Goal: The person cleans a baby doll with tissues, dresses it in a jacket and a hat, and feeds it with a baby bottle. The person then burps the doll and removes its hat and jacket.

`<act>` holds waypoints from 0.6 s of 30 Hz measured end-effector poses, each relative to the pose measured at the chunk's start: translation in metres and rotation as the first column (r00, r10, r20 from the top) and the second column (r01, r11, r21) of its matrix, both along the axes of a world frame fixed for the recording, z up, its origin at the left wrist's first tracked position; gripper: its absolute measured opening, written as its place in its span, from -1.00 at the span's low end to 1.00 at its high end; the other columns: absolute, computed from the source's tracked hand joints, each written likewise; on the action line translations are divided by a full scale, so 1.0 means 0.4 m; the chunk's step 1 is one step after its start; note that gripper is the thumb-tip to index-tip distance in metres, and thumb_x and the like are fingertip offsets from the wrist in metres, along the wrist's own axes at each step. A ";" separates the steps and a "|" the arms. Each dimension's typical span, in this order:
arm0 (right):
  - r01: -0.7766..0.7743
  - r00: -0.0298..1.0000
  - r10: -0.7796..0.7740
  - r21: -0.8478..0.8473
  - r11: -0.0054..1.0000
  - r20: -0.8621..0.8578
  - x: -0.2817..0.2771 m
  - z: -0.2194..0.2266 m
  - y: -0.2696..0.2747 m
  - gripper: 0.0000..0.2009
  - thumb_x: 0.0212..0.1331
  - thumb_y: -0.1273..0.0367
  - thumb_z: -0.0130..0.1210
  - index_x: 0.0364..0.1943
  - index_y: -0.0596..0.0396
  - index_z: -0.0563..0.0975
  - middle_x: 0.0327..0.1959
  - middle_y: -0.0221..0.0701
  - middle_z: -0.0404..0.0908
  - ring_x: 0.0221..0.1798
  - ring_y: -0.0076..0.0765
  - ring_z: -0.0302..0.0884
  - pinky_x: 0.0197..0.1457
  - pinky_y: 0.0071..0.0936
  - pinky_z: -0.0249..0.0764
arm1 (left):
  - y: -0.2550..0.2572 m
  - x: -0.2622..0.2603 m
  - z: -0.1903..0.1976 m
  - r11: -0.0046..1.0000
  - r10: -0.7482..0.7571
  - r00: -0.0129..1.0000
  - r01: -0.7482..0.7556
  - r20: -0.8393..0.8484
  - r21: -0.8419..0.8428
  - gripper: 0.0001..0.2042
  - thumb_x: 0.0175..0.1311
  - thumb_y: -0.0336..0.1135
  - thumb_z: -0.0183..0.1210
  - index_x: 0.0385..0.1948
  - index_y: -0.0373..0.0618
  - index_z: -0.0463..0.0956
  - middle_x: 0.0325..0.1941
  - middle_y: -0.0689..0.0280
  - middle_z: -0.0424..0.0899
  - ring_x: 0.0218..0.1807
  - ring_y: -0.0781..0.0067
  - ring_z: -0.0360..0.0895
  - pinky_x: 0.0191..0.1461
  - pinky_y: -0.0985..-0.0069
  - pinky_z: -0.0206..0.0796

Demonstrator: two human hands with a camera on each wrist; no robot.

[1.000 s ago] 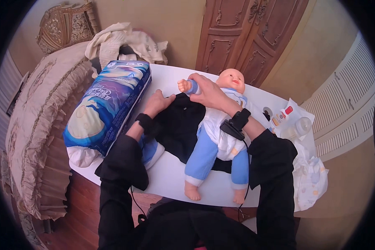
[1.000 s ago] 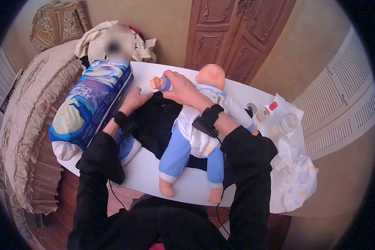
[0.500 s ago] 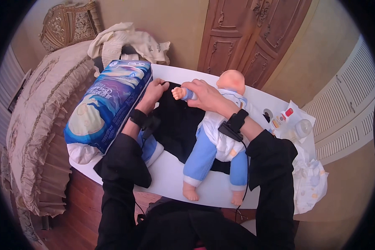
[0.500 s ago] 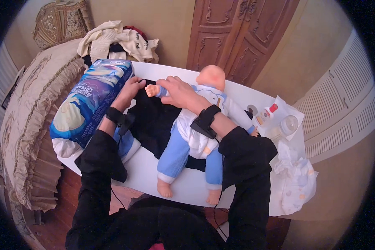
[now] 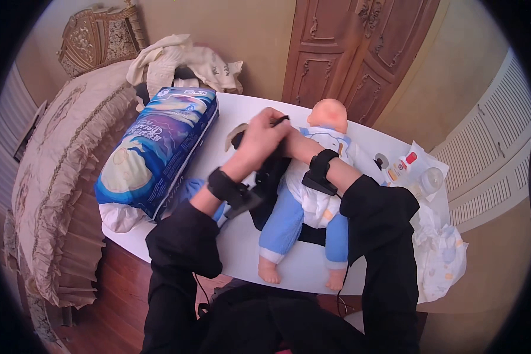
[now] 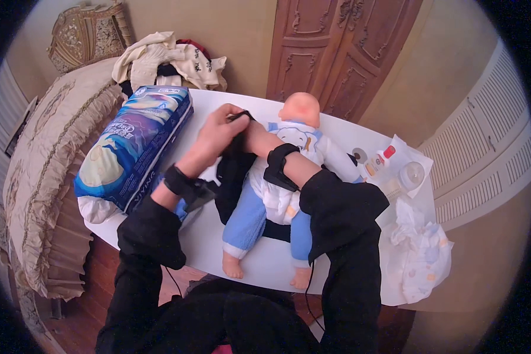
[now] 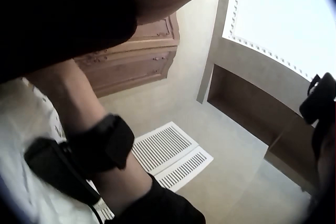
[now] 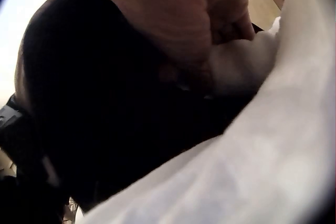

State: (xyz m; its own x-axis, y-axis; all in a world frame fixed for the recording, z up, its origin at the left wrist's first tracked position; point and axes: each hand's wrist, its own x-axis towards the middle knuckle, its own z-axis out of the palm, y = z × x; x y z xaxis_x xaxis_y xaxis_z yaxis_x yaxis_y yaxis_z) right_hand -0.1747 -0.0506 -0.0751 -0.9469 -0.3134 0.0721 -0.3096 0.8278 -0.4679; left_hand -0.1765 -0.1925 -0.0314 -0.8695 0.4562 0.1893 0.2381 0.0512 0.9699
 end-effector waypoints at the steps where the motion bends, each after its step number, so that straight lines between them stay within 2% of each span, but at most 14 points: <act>1: 0.028 0.998 -0.048 -0.386 0.922 -0.042 0.010 -0.018 0.010 -0.65 -0.02 0.18 0.18 -0.13 -0.02 0.56 -0.01 -0.20 0.54 0.04 -0.02 0.48 0.06 -0.26 0.43 | 0.021 0.034 0.004 0.995 -0.026 0.999 0.021 0.047 0.096 -0.77 0.15 -0.30 0.16 -0.25 -0.26 0.48 -0.35 0.30 0.56 -0.31 0.57 0.45 -0.21 0.61 0.32; 3: 0.027 0.998 -0.044 -0.353 0.935 -0.040 -0.007 -0.009 -0.016 -0.65 -0.02 0.18 0.17 -0.12 -0.02 0.56 0.00 -0.20 0.54 0.05 -0.02 0.47 0.07 -0.26 0.43 | 0.072 0.065 -0.049 1.000 0.006 0.962 -0.001 -0.274 0.019 -0.74 0.13 -0.30 0.18 -0.23 -0.29 0.47 -0.38 0.23 0.58 -0.34 0.53 0.47 -0.22 0.58 0.33; 5: 0.030 0.999 -0.040 -0.292 0.956 -0.029 0.021 -0.016 0.010 -0.63 -0.01 0.18 0.17 -0.10 -0.02 0.55 0.01 -0.20 0.53 0.06 -0.02 0.47 0.07 -0.27 0.42 | 0.064 0.127 0.004 0.997 -0.012 0.975 -0.006 -0.220 -0.081 -0.72 0.13 -0.31 0.15 -0.17 -0.28 0.44 -0.33 -0.07 0.58 -0.26 -0.01 0.57 -0.14 0.32 0.37; 6: 0.031 0.999 -0.039 -0.261 0.965 -0.024 0.042 -0.017 0.026 -0.63 -0.01 0.18 0.16 -0.09 -0.02 0.54 0.02 -0.19 0.52 0.07 -0.01 0.46 0.08 -0.27 0.42 | 0.066 0.129 -0.004 0.998 -0.007 0.962 -0.008 -0.274 -0.054 -0.72 0.14 -0.30 0.15 -0.17 -0.27 0.44 -0.33 -0.06 0.59 -0.25 -0.04 0.58 -0.12 0.32 0.38; 7: 0.032 0.999 -0.038 -0.228 0.973 -0.018 0.051 -0.016 0.035 -0.62 -0.01 0.17 0.16 -0.08 -0.02 0.54 0.03 -0.19 0.52 0.07 -0.01 0.46 0.08 -0.27 0.41 | 0.063 0.137 -0.013 0.999 -0.003 0.962 -0.011 -0.274 -0.051 -0.72 0.14 -0.30 0.15 -0.17 -0.27 0.44 -0.33 -0.06 0.59 -0.25 -0.04 0.58 -0.12 0.32 0.38; 8: 0.033 0.999 -0.037 -0.196 0.980 -0.014 0.015 -0.004 0.006 -0.61 0.00 0.17 0.16 -0.07 -0.02 0.53 0.03 -0.19 0.51 0.08 -0.01 0.45 0.09 -0.27 0.41 | 0.051 0.155 -0.007 0.998 -0.049 0.960 0.040 -0.274 -0.039 -0.70 0.16 -0.30 0.15 -0.12 -0.27 0.44 -0.28 0.01 0.61 -0.26 0.15 0.57 -0.12 0.39 0.37; 9: 0.033 0.999 -0.035 -0.166 0.986 -0.008 0.149 -0.045 0.096 -0.61 0.00 0.17 0.16 -0.06 -0.02 0.53 0.04 -0.19 0.51 0.08 -0.01 0.45 0.09 -0.27 0.41 | 0.037 0.174 -0.005 0.995 -0.095 0.957 0.090 -0.274 -0.031 -0.69 0.18 -0.30 0.14 -0.08 -0.26 0.45 -0.24 0.09 0.63 -0.26 0.34 0.57 -0.11 0.46 0.37; 11: 0.035 0.999 -0.035 -0.111 0.993 0.003 0.167 -0.045 0.113 -0.60 0.00 0.17 0.15 -0.04 -0.02 0.52 0.05 -0.18 0.50 0.09 -0.01 0.44 0.10 -0.27 0.40 | 0.012 0.207 -0.015 0.988 -0.141 0.926 0.152 -0.349 0.004 -0.69 0.26 -0.32 0.05 0.01 -0.22 0.42 -0.16 0.07 0.61 -0.11 0.33 0.58 -0.03 0.45 0.36; 12: 0.038 0.999 -0.038 -0.084 0.996 0.006 0.163 -0.047 0.113 -0.59 0.00 0.16 0.15 -0.03 -0.02 0.51 0.06 -0.18 0.49 0.10 -0.01 0.43 0.10 -0.28 0.40 | -0.005 0.212 -0.016 0.991 -0.130 0.950 0.121 -0.284 -0.051 -0.69 0.27 -0.33 0.03 0.01 -0.21 0.42 -0.20 0.08 0.61 -0.15 0.31 0.58 -0.05 0.45 0.37; 13: 0.044 0.999 -0.044 -0.058 0.997 0.010 0.034 -0.001 0.036 -0.58 0.01 0.16 0.14 -0.02 -0.02 0.51 0.07 -0.18 0.49 0.10 -0.01 0.43 0.11 -0.28 0.39 | -0.026 0.212 -0.017 0.990 -0.117 0.969 0.095 -0.217 -0.108 -0.70 0.28 -0.33 0.01 0.01 -0.20 0.42 -0.24 0.10 0.62 -0.20 0.29 0.58 -0.08 0.45 0.37; 15: 0.059 0.998 -0.059 -0.005 0.998 0.018 -0.024 0.019 -0.006 -0.57 0.01 0.16 0.14 0.00 -0.02 0.50 0.08 -0.18 0.48 0.11 -0.01 0.42 0.11 -0.28 0.39 | -0.056 0.152 -0.050 0.983 0.142 0.966 -0.164 -0.216 -0.088 -0.73 0.27 -0.26 0.01 -0.09 -0.20 0.42 -0.18 -0.01 0.59 -0.21 -0.03 0.57 -0.15 0.26 0.38; 16: 0.066 0.998 -0.067 0.022 0.998 0.023 -0.029 0.025 -0.001 -0.56 0.01 0.16 0.14 0.01 -0.02 0.49 0.09 -0.17 0.47 0.12 -0.01 0.42 0.12 -0.28 0.38 | -0.074 0.076 -0.096 0.950 0.271 0.877 -0.310 -0.397 -0.038 -0.74 0.25 -0.28 0.02 -0.11 -0.21 0.42 -0.21 0.00 0.59 -0.25 -0.02 0.56 -0.17 0.28 0.38; 17: 0.072 0.997 -0.073 0.049 0.996 0.026 0.004 0.014 0.011 -0.56 0.01 0.16 0.13 0.01 -0.02 0.49 0.09 -0.17 0.47 0.13 0.00 0.41 0.12 -0.28 0.38 | -0.094 -0.003 -0.150 0.898 0.385 0.737 -0.438 -0.556 0.041 -0.76 0.23 -0.31 0.02 -0.13 -0.22 0.43 -0.24 0.02 0.59 -0.29 0.00 0.56 -0.19 0.31 0.38; 18: 0.079 0.996 -0.081 0.078 0.994 0.025 -0.012 0.027 0.006 -0.55 0.02 0.15 0.13 0.02 -0.02 0.48 0.10 -0.17 0.46 0.13 0.00 0.41 0.13 -0.29 0.38 | -0.113 -0.050 -0.195 0.842 0.427 0.677 -0.540 -0.599 -0.011 -0.76 0.20 -0.33 0.05 -0.16 -0.24 0.44 -0.28 0.05 0.59 -0.32 0.08 0.55 -0.20 0.34 0.38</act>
State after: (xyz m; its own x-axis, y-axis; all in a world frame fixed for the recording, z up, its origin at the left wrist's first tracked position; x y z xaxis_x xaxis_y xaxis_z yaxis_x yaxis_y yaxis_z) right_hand -0.1797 -0.0484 -0.0643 -0.9705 -0.2399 0.0243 -0.2286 0.8832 -0.4094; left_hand -0.1967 -0.2375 -0.1093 -0.7406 0.0756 0.6677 0.6185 0.4652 0.6333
